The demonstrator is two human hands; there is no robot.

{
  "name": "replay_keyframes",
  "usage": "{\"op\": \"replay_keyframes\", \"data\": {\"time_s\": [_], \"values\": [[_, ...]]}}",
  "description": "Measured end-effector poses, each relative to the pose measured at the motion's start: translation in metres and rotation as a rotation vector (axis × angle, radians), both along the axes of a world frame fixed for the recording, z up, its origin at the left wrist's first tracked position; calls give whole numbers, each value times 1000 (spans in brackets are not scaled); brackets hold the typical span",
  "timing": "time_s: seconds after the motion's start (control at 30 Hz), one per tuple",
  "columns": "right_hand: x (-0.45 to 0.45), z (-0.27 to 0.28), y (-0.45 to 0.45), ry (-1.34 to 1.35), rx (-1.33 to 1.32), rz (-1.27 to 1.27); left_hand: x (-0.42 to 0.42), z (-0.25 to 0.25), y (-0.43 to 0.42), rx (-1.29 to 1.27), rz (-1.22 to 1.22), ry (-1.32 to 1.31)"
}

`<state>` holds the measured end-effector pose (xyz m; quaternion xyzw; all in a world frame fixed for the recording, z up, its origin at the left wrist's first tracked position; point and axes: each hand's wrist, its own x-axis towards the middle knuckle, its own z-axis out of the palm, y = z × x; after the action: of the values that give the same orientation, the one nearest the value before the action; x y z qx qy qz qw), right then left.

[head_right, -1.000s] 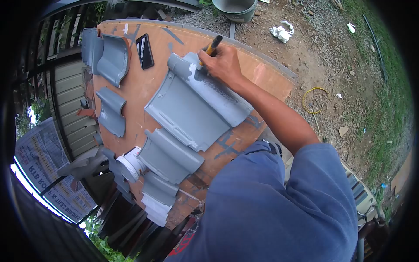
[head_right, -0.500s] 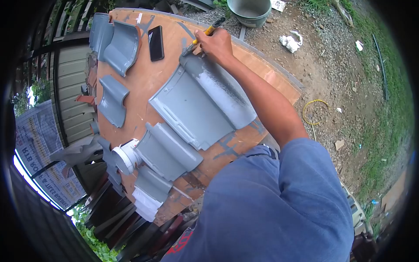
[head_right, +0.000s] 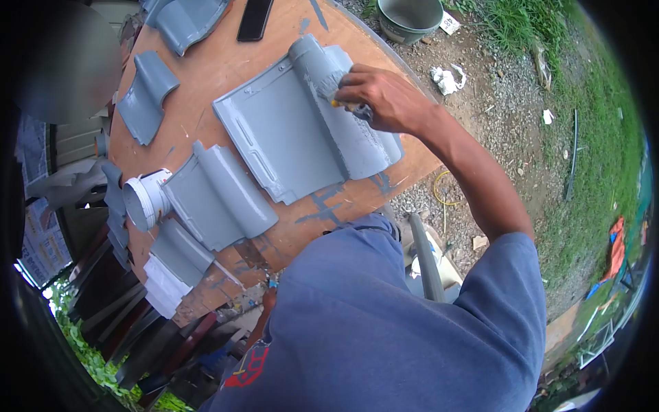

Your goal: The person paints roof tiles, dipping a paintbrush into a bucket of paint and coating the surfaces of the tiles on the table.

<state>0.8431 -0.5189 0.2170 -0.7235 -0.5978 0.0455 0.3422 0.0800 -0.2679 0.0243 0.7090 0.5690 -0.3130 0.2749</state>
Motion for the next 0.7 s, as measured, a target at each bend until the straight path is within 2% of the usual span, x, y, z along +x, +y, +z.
{"op": "replay_keyframes", "data": {"time_s": [0.1,0.17,0.23,0.27,0.33,0.37,0.4,0.5,0.57,0.6,0.67,0.7], "values": [[-42,11,-39,159,-169,96,25,-13,-20,-20,812,-258],[-65,16,-61,240,-238,119,46,-18,-34,-1,1087,-417],[-82,21,-73,328,-355,122,82,-7,-44,44,1194,-602],[-83,26,-73,321,-370,138,97,-6,-46,36,1217,-600],[-86,39,-68,431,-454,84,113,-10,-48,196,1433,-655],[-84,40,-62,420,-470,98,115,-16,-42,255,1584,-695],[-80,38,-53,406,-400,106,141,0,-42,331,1672,-775],[-70,26,-14,381,-301,100,148,-12,-20,282,1852,-887],[-54,25,17,270,-423,109,168,0,-5,311,2095,-909],[-42,17,28,221,-388,98,160,-14,3,314,2119,-915],[-19,8,52,182,-311,59,142,-35,14,361,2208,-514],[-8,12,65,131,-257,67,151,-33,15,355,2233,-506]]}}
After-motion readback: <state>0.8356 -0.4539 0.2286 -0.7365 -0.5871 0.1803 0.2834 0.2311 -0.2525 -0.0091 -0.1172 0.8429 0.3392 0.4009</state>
